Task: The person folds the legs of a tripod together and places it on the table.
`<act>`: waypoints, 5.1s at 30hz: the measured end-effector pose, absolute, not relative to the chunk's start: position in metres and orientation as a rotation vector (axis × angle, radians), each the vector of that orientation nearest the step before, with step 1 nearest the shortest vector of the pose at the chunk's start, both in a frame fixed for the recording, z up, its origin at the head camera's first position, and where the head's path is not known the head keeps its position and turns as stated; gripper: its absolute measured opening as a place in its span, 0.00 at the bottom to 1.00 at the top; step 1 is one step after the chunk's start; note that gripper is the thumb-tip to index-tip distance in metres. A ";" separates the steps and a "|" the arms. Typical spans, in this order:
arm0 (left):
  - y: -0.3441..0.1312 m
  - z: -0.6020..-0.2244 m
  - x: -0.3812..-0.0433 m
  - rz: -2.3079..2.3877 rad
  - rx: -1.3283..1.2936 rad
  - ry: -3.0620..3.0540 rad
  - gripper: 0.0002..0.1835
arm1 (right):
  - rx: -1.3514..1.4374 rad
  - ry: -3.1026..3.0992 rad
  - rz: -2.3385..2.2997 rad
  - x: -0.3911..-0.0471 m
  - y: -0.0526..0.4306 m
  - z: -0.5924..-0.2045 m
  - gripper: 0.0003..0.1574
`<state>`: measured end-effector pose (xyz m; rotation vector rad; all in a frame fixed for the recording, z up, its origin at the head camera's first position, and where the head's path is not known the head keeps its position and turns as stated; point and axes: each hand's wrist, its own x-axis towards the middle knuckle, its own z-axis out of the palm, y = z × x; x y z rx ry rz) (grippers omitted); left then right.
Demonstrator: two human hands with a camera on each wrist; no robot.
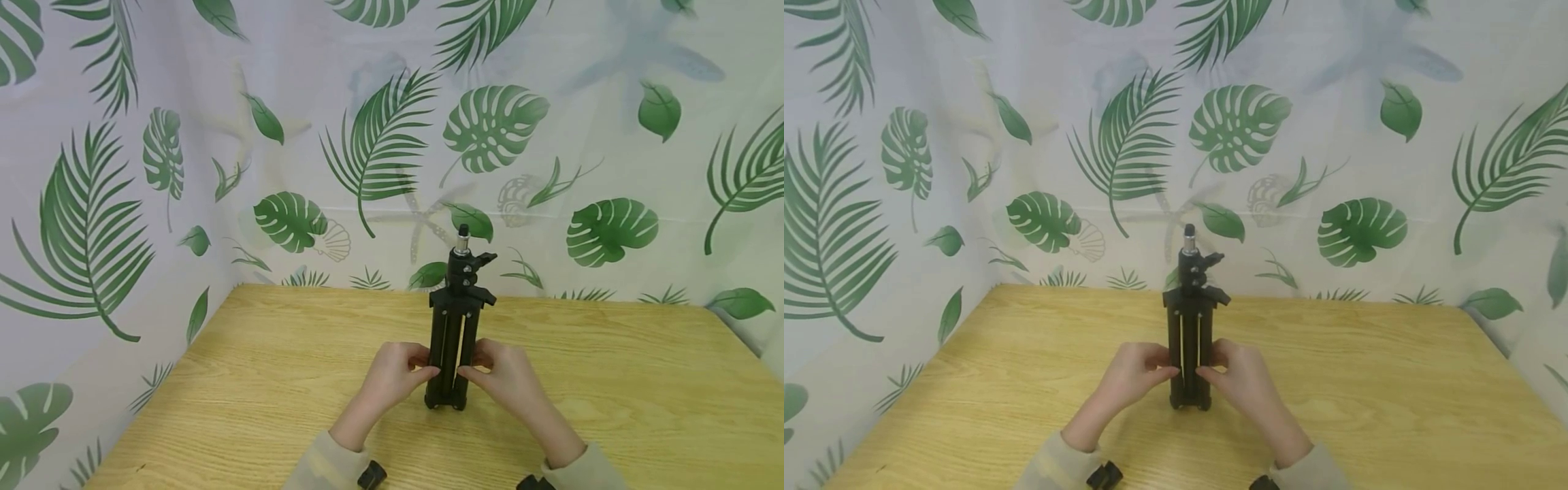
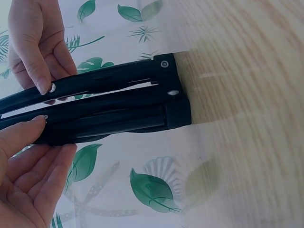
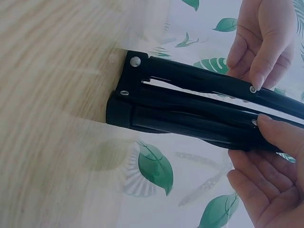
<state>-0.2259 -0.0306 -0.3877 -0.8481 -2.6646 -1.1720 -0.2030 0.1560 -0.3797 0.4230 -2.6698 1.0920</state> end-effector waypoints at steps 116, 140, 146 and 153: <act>-0.126 -0.400 -0.280 -0.808 -0.690 -2.944 0.04 | 0.535 -3.031 0.307 -0.230 0.226 -0.379 0.12; -0.118 -0.417 -0.295 -0.613 -0.678 -3.050 0.02 | 0.537 -3.075 0.475 -0.239 0.229 -0.385 0.10; -0.119 -0.418 -0.295 -0.595 -0.685 -3.053 0.02 | 0.600 -3.062 0.520 -0.241 0.231 -0.387 0.08; -0.121 -0.419 -0.293 -0.639 -0.665 -3.090 0.02 | 0.602 -3.051 0.531 -0.245 0.232 -0.392 0.09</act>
